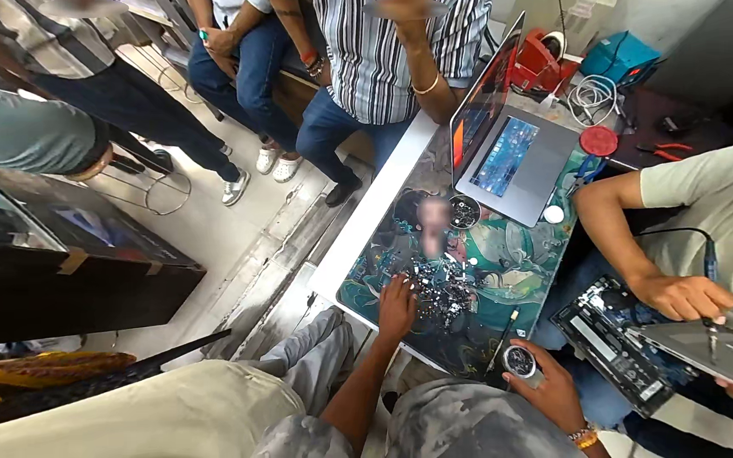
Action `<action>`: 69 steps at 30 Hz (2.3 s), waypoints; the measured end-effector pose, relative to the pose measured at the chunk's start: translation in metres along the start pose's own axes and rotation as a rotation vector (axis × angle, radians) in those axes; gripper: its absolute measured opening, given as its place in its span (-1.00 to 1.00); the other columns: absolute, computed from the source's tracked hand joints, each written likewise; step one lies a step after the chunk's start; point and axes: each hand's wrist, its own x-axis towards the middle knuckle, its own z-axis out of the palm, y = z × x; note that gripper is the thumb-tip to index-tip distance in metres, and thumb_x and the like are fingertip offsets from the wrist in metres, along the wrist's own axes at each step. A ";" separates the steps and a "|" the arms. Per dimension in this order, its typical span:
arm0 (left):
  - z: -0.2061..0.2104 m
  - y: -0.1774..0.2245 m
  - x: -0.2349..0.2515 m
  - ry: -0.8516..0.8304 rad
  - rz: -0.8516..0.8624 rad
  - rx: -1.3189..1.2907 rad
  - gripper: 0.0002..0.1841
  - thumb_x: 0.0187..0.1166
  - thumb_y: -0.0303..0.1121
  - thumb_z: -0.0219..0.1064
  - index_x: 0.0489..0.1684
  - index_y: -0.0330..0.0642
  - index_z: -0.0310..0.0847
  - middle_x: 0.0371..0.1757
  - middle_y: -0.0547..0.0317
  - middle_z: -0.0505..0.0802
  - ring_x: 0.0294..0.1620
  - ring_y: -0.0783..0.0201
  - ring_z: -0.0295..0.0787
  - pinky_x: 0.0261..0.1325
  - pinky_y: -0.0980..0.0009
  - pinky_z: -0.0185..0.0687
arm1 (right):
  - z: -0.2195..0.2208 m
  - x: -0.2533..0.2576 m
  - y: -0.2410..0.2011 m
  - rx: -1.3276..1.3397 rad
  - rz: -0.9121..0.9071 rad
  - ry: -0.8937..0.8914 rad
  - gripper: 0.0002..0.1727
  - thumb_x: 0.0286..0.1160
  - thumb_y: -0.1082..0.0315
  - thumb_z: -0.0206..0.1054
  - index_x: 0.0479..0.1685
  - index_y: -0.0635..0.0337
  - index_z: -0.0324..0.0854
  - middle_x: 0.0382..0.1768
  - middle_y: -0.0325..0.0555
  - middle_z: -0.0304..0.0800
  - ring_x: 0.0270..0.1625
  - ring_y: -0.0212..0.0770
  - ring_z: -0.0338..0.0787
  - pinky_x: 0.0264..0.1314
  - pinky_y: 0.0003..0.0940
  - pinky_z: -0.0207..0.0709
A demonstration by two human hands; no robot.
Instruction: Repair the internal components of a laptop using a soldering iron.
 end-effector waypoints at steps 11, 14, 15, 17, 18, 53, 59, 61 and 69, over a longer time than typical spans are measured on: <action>-0.049 -0.011 0.051 0.171 -0.629 -0.238 -0.76 0.66 -0.38 0.27 0.13 -0.15 0.81 0.18 -0.13 0.85 0.33 -0.21 0.69 0.40 -0.34 0.44 | -0.004 0.005 -0.004 0.012 0.001 0.007 -0.29 0.07 0.00 0.61 0.29 0.21 0.72 0.24 -0.06 0.83 0.32 -0.29 0.77 0.42 -0.34 0.63; -0.042 -0.014 0.050 0.150 -0.572 -0.213 -0.79 0.62 -0.37 0.32 0.06 -0.11 0.85 0.15 -0.09 0.86 0.31 -0.18 0.70 0.36 -0.32 0.46 | -0.002 0.003 -0.002 0.017 0.000 0.004 -0.29 0.08 -0.01 0.62 0.29 0.21 0.72 0.25 -0.06 0.83 0.34 -0.28 0.77 0.43 -0.33 0.63; -0.041 -0.014 0.051 0.159 -0.585 -0.224 -0.79 0.62 -0.35 0.32 0.04 -0.11 0.85 0.13 -0.08 0.86 0.29 -0.18 0.70 0.35 -0.31 0.46 | -0.002 0.003 -0.002 0.011 0.001 0.004 -0.29 0.08 0.00 0.62 0.29 0.20 0.72 0.25 -0.06 0.83 0.34 -0.27 0.77 0.44 -0.31 0.63; -0.044 -0.012 0.054 0.159 -0.590 -0.234 -0.79 0.65 -0.30 0.33 0.03 -0.10 0.85 0.07 -0.08 0.88 0.25 -0.18 0.72 0.34 -0.31 0.48 | -0.003 0.003 -0.002 -0.006 0.003 -0.001 -0.30 0.09 -0.01 0.61 0.29 0.19 0.73 0.25 -0.06 0.83 0.34 -0.25 0.78 0.44 -0.28 0.63; -0.045 -0.011 0.056 0.154 -0.576 -0.224 -0.80 0.66 -0.29 0.33 0.02 -0.10 0.86 0.04 -0.08 0.88 0.22 -0.18 0.74 0.32 -0.30 0.50 | -0.004 0.003 -0.001 -0.012 0.001 -0.001 -0.29 0.09 -0.02 0.61 0.29 0.18 0.73 0.25 -0.07 0.83 0.33 -0.25 0.78 0.43 -0.27 0.64; -0.058 -0.036 0.054 0.203 -0.518 -0.657 -0.76 0.49 -0.55 0.49 0.06 -0.41 0.70 -0.11 -0.12 0.88 -0.13 0.11 0.82 0.08 0.10 0.74 | 0.000 0.003 0.001 0.025 0.021 -0.002 -0.27 0.08 -0.02 0.62 0.31 0.20 0.72 0.25 -0.05 0.83 0.32 -0.25 0.78 0.41 -0.26 0.65; -0.063 -0.021 0.053 -0.034 -0.449 -0.281 -0.78 0.59 -0.38 0.44 0.11 -0.20 0.82 0.06 -0.06 0.90 0.07 0.02 0.86 0.29 -0.07 0.70 | -0.002 0.003 0.001 0.010 0.020 0.016 -0.28 0.06 -0.02 0.62 0.31 0.17 0.72 0.24 -0.10 0.83 0.31 -0.30 0.78 0.41 -0.30 0.65; -0.063 -0.015 0.053 -0.100 -0.399 -0.138 -0.78 0.62 -0.35 0.40 0.12 -0.13 0.84 0.12 -0.06 0.87 0.14 -0.03 0.83 0.31 -0.11 0.68 | -0.003 0.003 -0.001 0.012 0.024 0.022 -0.28 0.07 -0.01 0.62 0.30 0.17 0.72 0.24 -0.10 0.83 0.31 -0.31 0.78 0.40 -0.31 0.65; -0.064 -0.008 0.044 -0.176 -0.272 0.078 -0.78 0.71 -0.32 0.29 0.06 -0.04 0.89 0.17 -0.02 0.86 0.31 -0.06 0.77 0.38 -0.13 0.64 | -0.003 -0.001 0.000 0.020 0.036 0.028 -0.28 0.08 -0.01 0.62 0.30 0.19 0.72 0.25 -0.07 0.83 0.32 -0.30 0.78 0.42 -0.31 0.64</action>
